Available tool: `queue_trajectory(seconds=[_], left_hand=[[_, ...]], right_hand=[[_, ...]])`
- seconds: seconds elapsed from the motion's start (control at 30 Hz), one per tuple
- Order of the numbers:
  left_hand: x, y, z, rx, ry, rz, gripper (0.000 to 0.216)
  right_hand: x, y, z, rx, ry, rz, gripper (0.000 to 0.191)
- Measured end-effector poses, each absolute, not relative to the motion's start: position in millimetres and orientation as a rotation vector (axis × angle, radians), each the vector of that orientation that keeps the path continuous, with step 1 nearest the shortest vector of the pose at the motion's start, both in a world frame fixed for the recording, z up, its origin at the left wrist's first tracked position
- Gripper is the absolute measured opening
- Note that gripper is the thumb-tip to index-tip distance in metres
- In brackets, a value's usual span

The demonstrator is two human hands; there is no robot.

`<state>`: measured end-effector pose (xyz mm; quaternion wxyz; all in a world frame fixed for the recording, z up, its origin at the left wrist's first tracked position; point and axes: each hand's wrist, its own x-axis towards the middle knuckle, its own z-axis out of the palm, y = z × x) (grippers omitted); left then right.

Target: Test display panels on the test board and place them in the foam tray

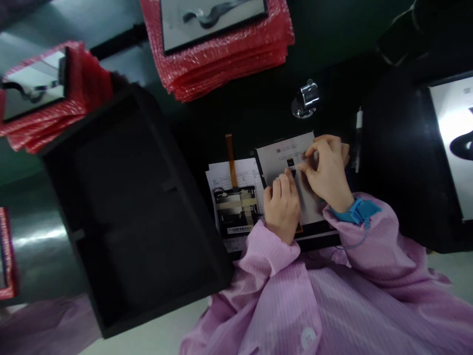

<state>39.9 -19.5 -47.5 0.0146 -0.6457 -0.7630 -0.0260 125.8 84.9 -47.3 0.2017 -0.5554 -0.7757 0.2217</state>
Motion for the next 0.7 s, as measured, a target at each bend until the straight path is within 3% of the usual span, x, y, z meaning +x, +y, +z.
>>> queue_trajectory(seconds=[0.33,0.57,0.7], left_hand=[[35,-9,-41,-2.040,-2.471,-0.093,0.046],[53,-83,-34,-1.737,-2.580,-1.039,0.044],[71,-135,-39,-1.674,-2.828,-1.173,0.044]], right_hand=[[126,87,-52,-1.451,-2.140,0.557,0.026],[203,53,-18,-1.267,-2.182,0.810,0.027],[241,-5,-31,-1.290,-2.344,0.749,0.041]])
